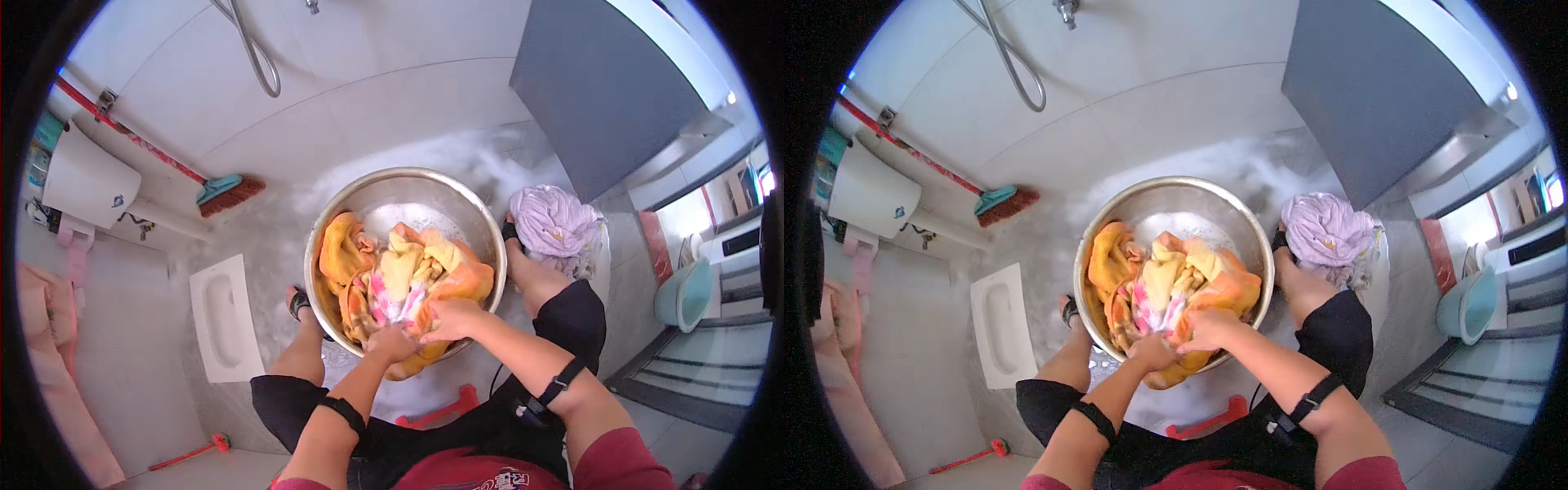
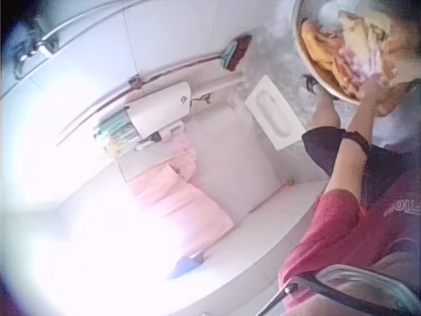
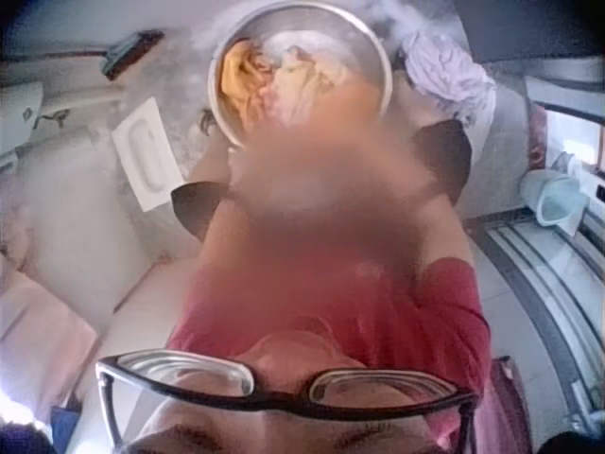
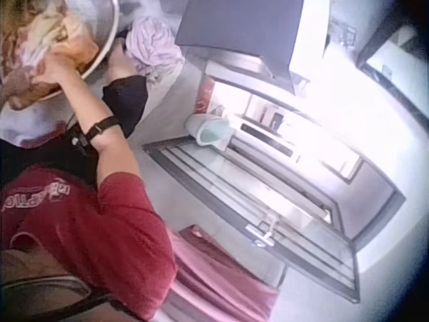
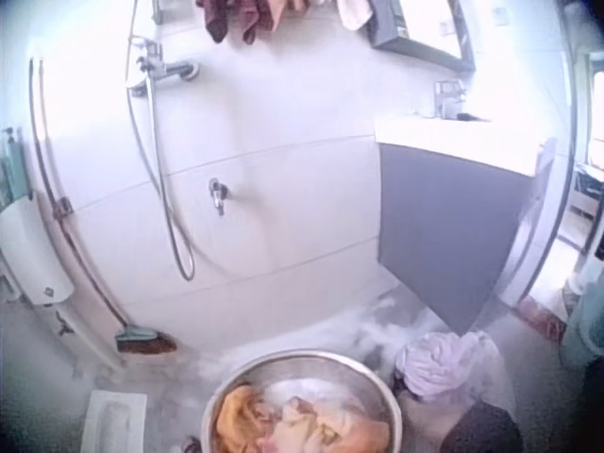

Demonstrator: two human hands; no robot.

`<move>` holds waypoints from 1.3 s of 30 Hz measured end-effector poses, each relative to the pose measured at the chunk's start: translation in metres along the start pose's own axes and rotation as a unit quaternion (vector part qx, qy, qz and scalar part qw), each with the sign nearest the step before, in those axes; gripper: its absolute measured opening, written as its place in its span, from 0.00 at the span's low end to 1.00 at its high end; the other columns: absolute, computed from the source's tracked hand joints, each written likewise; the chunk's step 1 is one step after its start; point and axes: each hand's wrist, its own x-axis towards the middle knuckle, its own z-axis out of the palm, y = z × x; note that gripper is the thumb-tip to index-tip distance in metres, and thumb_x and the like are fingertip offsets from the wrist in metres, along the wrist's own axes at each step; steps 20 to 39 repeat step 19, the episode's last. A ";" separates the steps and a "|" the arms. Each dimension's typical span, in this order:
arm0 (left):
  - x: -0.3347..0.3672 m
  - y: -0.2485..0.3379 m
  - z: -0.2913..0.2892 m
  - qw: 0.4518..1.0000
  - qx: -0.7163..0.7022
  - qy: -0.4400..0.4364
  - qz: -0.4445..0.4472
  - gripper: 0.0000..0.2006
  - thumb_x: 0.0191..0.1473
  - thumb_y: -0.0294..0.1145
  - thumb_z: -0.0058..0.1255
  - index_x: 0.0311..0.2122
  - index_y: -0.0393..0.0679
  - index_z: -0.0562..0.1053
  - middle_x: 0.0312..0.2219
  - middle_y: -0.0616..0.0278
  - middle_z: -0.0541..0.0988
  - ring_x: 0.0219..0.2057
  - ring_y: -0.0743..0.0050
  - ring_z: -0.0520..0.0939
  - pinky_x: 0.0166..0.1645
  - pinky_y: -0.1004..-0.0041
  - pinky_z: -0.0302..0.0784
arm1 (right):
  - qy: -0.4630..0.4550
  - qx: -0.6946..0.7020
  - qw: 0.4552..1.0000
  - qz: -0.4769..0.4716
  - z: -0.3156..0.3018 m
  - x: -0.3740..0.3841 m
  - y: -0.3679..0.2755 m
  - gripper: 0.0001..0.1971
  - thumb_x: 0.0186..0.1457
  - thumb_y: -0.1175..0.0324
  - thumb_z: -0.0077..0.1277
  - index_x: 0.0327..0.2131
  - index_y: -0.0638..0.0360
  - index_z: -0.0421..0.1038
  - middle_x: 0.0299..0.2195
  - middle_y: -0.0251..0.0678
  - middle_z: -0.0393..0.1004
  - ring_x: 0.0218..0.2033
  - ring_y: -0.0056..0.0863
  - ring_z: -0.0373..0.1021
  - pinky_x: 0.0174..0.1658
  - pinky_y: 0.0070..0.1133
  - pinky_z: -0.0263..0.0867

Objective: Hand-washing laundry in a large metal bowl on the bathroom floor and rinsing the floor/walls.

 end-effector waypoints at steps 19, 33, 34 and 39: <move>0.264 -0.073 -0.038 0.978 -0.127 -0.145 -0.079 0.30 0.41 0.50 0.53 0.49 0.42 0.76 0.50 0.39 0.75 0.56 0.55 0.73 0.59 0.69 0.65 | 0.017 -0.175 0.983 0.058 -0.111 0.248 0.055 0.16 0.46 0.53 0.59 0.36 0.50 0.80 0.37 0.41 0.80 0.42 0.36 0.76 0.47 0.30 0.70; 0.264 -0.073 -0.038 0.978 -0.127 -0.145 -0.079 0.30 0.41 0.50 0.53 0.49 0.42 0.76 0.50 0.39 0.75 0.56 0.55 0.73 0.59 0.69 0.65 | 0.017 -0.175 0.983 0.058 -0.111 0.248 0.055 0.16 0.46 0.53 0.59 0.36 0.50 0.80 0.37 0.41 0.80 0.42 0.36 0.76 0.47 0.30 0.70; 0.264 -0.073 -0.038 0.978 -0.127 -0.145 -0.079 0.30 0.41 0.50 0.53 0.49 0.42 0.76 0.50 0.39 0.75 0.56 0.55 0.73 0.59 0.69 0.65 | 0.017 -0.175 0.983 0.058 -0.111 0.248 0.055 0.16 0.46 0.53 0.59 0.36 0.50 0.80 0.37 0.41 0.80 0.42 0.36 0.76 0.47 0.30 0.70; 0.264 -0.073 -0.038 0.978 -0.127 -0.145 -0.079 0.30 0.41 0.50 0.53 0.49 0.42 0.76 0.50 0.39 0.75 0.56 0.55 0.73 0.59 0.69 0.65 | 0.017 -0.175 0.983 0.058 -0.111 0.248 0.055 0.16 0.46 0.53 0.59 0.36 0.50 0.80 0.37 0.41 0.80 0.42 0.36 0.76 0.47 0.30 0.70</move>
